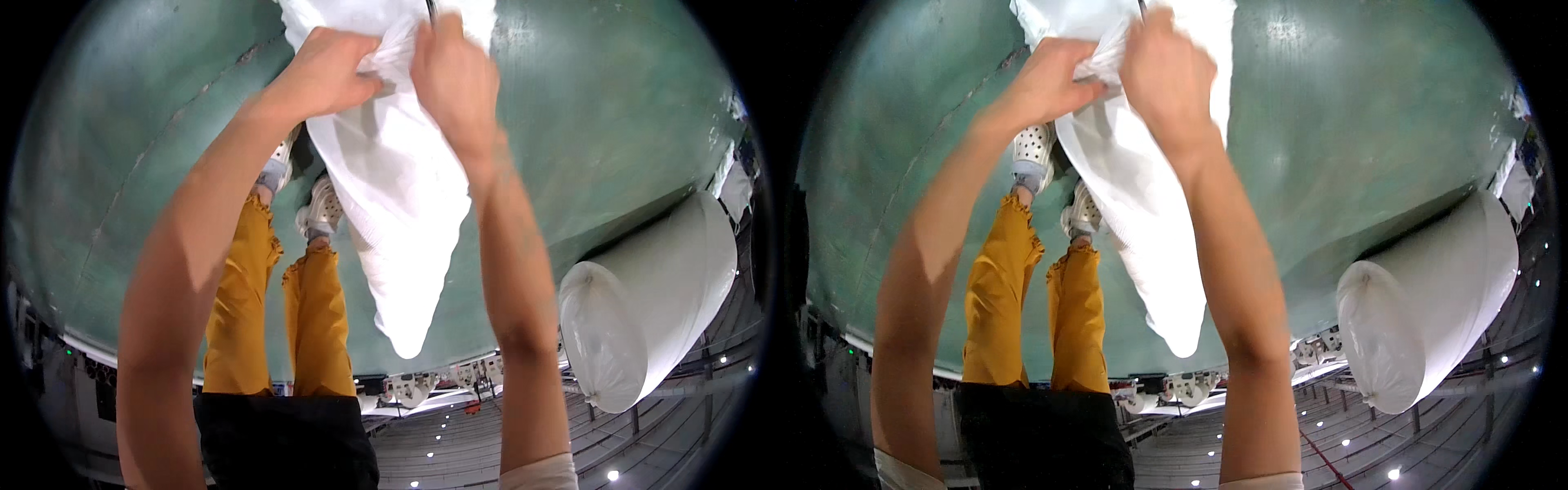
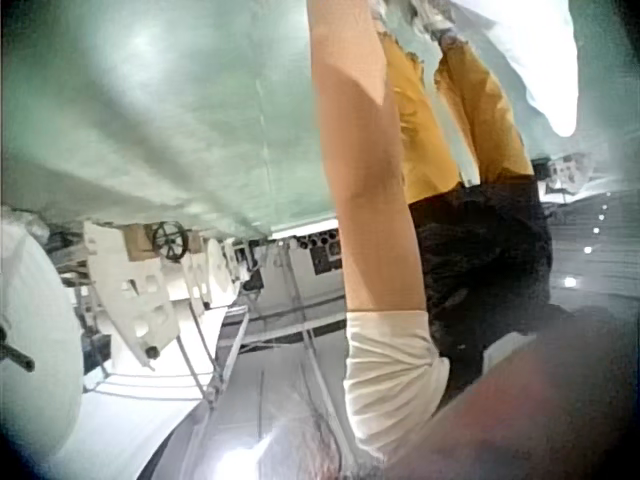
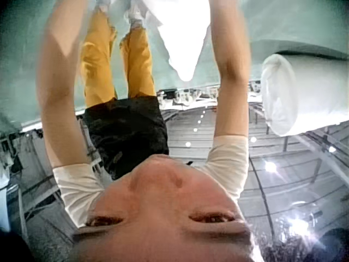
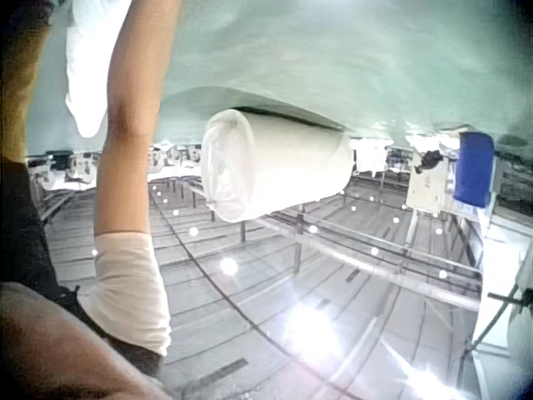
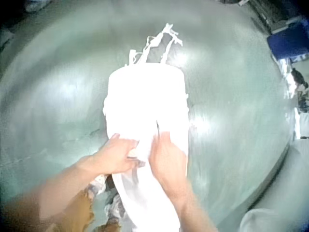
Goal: The person carries a roll of white fabric, places it on the floor, and uses a utility knife to cut open the roll while pulling apart the layers by hand.
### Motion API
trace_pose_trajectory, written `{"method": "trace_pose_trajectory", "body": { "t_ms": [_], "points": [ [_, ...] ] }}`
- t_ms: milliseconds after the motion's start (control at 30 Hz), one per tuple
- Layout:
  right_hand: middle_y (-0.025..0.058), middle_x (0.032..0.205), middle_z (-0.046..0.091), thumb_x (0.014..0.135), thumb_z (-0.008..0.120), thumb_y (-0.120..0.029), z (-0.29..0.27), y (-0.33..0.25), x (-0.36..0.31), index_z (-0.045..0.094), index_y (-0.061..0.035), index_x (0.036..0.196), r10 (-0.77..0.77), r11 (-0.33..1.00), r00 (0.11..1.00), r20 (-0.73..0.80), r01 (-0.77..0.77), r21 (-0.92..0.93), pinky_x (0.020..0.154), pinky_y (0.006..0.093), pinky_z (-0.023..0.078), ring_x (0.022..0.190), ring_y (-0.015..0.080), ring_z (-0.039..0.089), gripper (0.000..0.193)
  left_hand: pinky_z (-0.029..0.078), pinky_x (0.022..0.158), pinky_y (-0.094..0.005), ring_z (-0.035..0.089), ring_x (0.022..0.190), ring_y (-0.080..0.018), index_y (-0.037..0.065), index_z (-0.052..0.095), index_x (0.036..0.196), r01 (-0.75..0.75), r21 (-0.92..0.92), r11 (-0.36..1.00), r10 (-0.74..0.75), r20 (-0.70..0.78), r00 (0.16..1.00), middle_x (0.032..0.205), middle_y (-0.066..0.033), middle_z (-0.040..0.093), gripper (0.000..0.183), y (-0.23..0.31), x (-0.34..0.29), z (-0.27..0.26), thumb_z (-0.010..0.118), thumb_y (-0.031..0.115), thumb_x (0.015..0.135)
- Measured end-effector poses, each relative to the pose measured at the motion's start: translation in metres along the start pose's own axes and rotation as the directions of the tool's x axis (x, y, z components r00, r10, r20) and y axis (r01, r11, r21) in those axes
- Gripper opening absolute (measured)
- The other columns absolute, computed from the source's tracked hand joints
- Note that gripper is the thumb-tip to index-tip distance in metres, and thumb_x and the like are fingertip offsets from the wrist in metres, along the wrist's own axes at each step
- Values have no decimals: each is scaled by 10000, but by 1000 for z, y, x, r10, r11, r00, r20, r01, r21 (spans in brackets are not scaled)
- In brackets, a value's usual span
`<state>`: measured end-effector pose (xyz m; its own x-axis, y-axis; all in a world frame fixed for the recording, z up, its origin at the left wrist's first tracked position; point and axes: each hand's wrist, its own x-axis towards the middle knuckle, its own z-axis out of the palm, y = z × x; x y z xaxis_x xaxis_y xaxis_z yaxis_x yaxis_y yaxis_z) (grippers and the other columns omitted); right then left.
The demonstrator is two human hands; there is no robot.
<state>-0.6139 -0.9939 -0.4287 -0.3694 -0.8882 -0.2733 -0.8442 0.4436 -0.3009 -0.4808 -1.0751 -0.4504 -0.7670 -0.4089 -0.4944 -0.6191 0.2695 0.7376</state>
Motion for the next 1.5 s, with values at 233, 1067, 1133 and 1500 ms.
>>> {"method": "trace_pose_trajectory", "body": {
  "t_ms": [233, 1067, 1133, 1500],
  "points": [
    [143, 603, 582, 894, 478, -237, 35, 51, -192, 449, -22, 910, 129, 991, 914, 385, -129, -26, 417, 407, 441, 467, 299, 567, 218, 474, 758, -389, 597, 789, -362, -24, 629, 857, -96, -150, 984, 79, -116, 990, 789, -230, 614, 271, -22, -3, 11, 629, 133, 636],
    [201, 598, 572, 889, 448, -227, 2, 1, -2, 468, -20, 872, 39, 997, 995, 93, -45, 59, 500, 478, 458, 550, 391, 573, 208, 463, 796, -344, 567, 860, -272, 15, 627, 932, 35, -24, 999, -37, -116, 993, 935, -143, 631, 300, -9, 1, 14, 626, 99, 644],
    [197, 598, 574, 891, 440, -226, 11, 8, -12, 463, -23, 848, -60, 998, 995, 74, 60, 6, 499, 475, 460, 551, 385, 577, 209, 480, 749, -323, 590, 774, -250, 7, 624, 923, 7, -72, 997, -15, -111, 994, 887, -135, 638, 289, -12, 4, 19, 623, 98, 648],
    [174, 570, 572, 888, 461, -199, -7, -11, -20, 489, 17, 867, 46, 990, 999, 17, -48, 131, 473, 453, 458, 510, 370, 573, 218, 482, 635, -336, 624, 653, -247, -1, 648, 876, -24, -187, 982, -3, -141, 990, 715, -163, 639, 297, -18, -3, 22, 645, 131, 609]
  ]
}}
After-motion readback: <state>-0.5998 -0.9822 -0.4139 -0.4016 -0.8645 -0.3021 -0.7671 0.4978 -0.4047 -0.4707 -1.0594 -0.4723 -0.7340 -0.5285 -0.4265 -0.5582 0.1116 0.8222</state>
